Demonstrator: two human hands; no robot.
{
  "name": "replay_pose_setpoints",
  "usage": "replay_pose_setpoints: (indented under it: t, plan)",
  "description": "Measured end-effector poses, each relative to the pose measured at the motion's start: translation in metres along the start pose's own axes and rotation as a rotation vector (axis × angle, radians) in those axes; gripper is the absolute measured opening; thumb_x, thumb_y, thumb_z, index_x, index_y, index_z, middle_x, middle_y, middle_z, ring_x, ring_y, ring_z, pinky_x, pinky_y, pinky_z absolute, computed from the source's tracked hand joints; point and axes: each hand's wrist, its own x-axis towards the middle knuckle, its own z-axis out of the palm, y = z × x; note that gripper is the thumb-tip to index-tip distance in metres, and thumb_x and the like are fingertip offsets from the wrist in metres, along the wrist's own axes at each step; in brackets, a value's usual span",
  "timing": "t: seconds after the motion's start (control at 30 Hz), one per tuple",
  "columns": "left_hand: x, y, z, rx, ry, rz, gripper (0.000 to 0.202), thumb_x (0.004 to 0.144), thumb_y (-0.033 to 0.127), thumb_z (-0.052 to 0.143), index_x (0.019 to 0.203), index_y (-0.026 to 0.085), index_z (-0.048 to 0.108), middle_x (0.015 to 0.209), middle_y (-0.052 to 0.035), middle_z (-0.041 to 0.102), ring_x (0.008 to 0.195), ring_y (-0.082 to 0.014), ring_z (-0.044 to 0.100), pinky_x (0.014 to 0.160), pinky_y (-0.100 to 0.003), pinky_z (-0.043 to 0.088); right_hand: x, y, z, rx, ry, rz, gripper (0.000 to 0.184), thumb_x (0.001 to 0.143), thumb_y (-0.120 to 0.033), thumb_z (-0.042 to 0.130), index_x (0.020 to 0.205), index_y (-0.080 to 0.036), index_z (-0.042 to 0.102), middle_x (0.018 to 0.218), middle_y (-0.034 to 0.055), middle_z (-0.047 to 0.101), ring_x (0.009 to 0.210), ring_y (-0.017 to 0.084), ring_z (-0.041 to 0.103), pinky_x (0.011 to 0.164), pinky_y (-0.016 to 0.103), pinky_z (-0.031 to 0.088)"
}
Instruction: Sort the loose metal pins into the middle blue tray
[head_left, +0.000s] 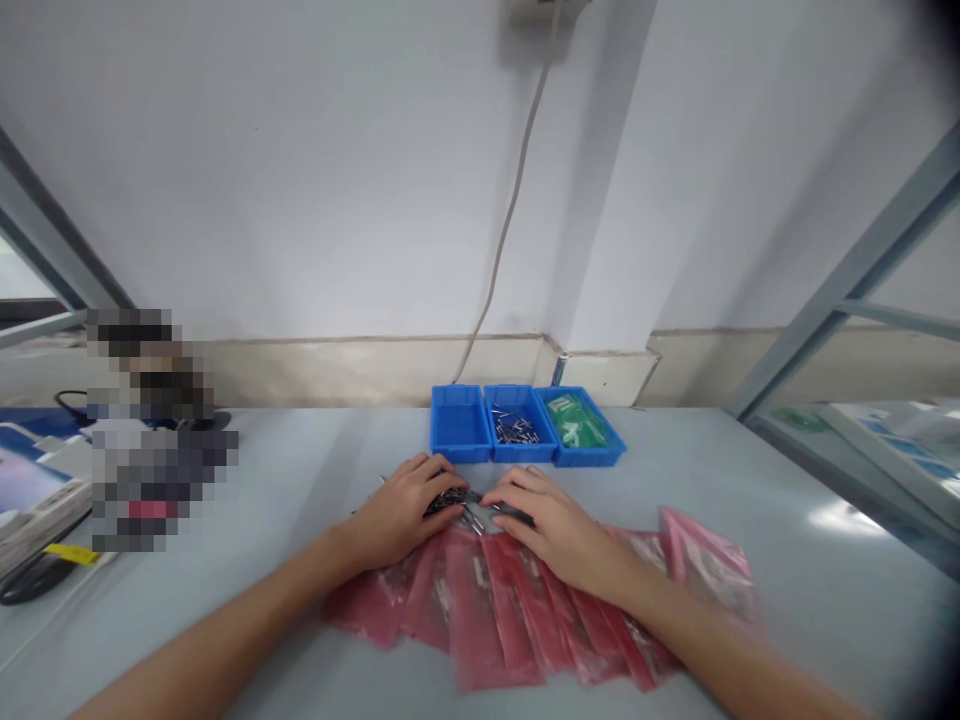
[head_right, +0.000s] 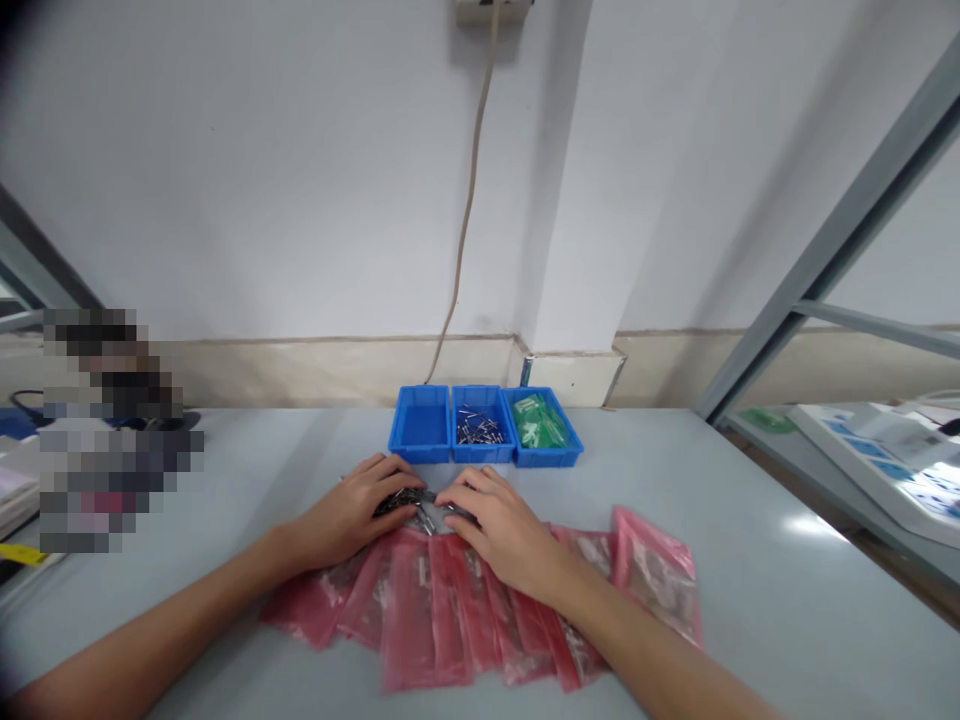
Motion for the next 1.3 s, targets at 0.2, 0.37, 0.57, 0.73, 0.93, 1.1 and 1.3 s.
replay_pose_setpoints:
  t: [0.2, 0.37, 0.57, 0.73, 0.93, 1.1, 1.3]
  plan:
    - [0.0, 0.0001, 0.0003, -0.005, -0.002, -0.002, 0.023, 0.112, 0.032, 0.058, 0.132, 0.024, 0.067, 0.125, -0.0078, 0.065, 0.115, -0.0266, 0.06, 0.104, -0.046, 0.053, 0.0004, 0.0004, 0.0007, 0.008, 0.012, -0.004, 0.021, 0.111, -0.023, 0.058, 0.124, -0.028, 0.074, 0.119, 0.0055, 0.069, 0.118, 0.026, 0.063, 0.106, 0.04, 0.049]
    - [0.0, -0.0009, 0.0006, -0.005, 0.003, 0.009, 0.022, 0.113, 0.033, 0.057, 0.131, 0.024, 0.067, 0.125, -0.0082, 0.065, 0.114, -0.0268, 0.06, 0.103, -0.047, 0.053, 0.0011, -0.0018, 0.0, 0.03, 0.028, 0.015, 0.017, 0.111, -0.02, 0.056, 0.113, -0.027, 0.072, 0.114, 0.0048, 0.069, 0.114, 0.025, 0.063, 0.101, 0.039, 0.05]
    - [-0.0002, -0.0005, 0.0003, 0.001, 0.004, 0.008, 0.023, 0.113, 0.034, 0.057, 0.132, 0.025, 0.067, 0.124, -0.0084, 0.065, 0.114, -0.0272, 0.06, 0.104, -0.047, 0.053, 0.002, -0.0019, -0.0002, 0.024, 0.033, 0.026, 0.016, 0.111, -0.02, 0.056, 0.107, -0.026, 0.07, 0.111, 0.0038, 0.068, 0.11, 0.024, 0.063, 0.098, 0.039, 0.049]
    - [-0.0001, -0.002, 0.0017, -0.011, 0.026, 0.017, 0.023, 0.113, 0.035, 0.056, 0.13, 0.025, 0.068, 0.123, -0.0086, 0.066, 0.113, -0.027, 0.061, 0.102, -0.046, 0.054, 0.0019, -0.0018, 0.0003, 0.016, 0.039, 0.033, 0.015, 0.11, -0.02, 0.058, 0.106, -0.026, 0.07, 0.11, 0.0041, 0.069, 0.11, 0.025, 0.062, 0.098, 0.039, 0.049]
    - [0.0001, -0.0018, 0.0015, 0.001, 0.007, 0.009, 0.021, 0.113, 0.033, 0.058, 0.131, 0.024, 0.066, 0.125, -0.0081, 0.066, 0.114, -0.0269, 0.06, 0.103, -0.046, 0.053, 0.0019, -0.0041, -0.0017, 0.004, 0.043, 0.049, 0.014, 0.109, -0.019, 0.059, 0.104, -0.025, 0.071, 0.109, 0.0032, 0.068, 0.11, 0.024, 0.062, 0.098, 0.039, 0.048]
    - [-0.0001, -0.0014, 0.0011, -0.002, 0.014, 0.012, 0.023, 0.113, 0.034, 0.057, 0.131, 0.025, 0.067, 0.124, -0.0086, 0.066, 0.113, -0.0269, 0.061, 0.103, -0.046, 0.053, 0.0023, -0.0048, -0.0031, -0.034, 0.054, 0.083, 0.009, 0.107, -0.022, 0.065, 0.102, -0.025, 0.071, 0.108, 0.0037, 0.068, 0.11, 0.026, 0.062, 0.097, 0.039, 0.048]
    - [-0.0003, -0.0029, 0.0023, 0.006, 0.015, 0.011, 0.022, 0.113, 0.034, 0.058, 0.131, 0.025, 0.067, 0.124, -0.0081, 0.066, 0.114, -0.0274, 0.061, 0.103, -0.047, 0.053, 0.0014, 0.0018, -0.0007, -0.06, 0.057, 0.093, 0.001, 0.105, -0.025, 0.07, 0.104, -0.025, 0.07, 0.107, 0.0036, 0.067, 0.108, 0.027, 0.061, 0.095, 0.04, 0.048]
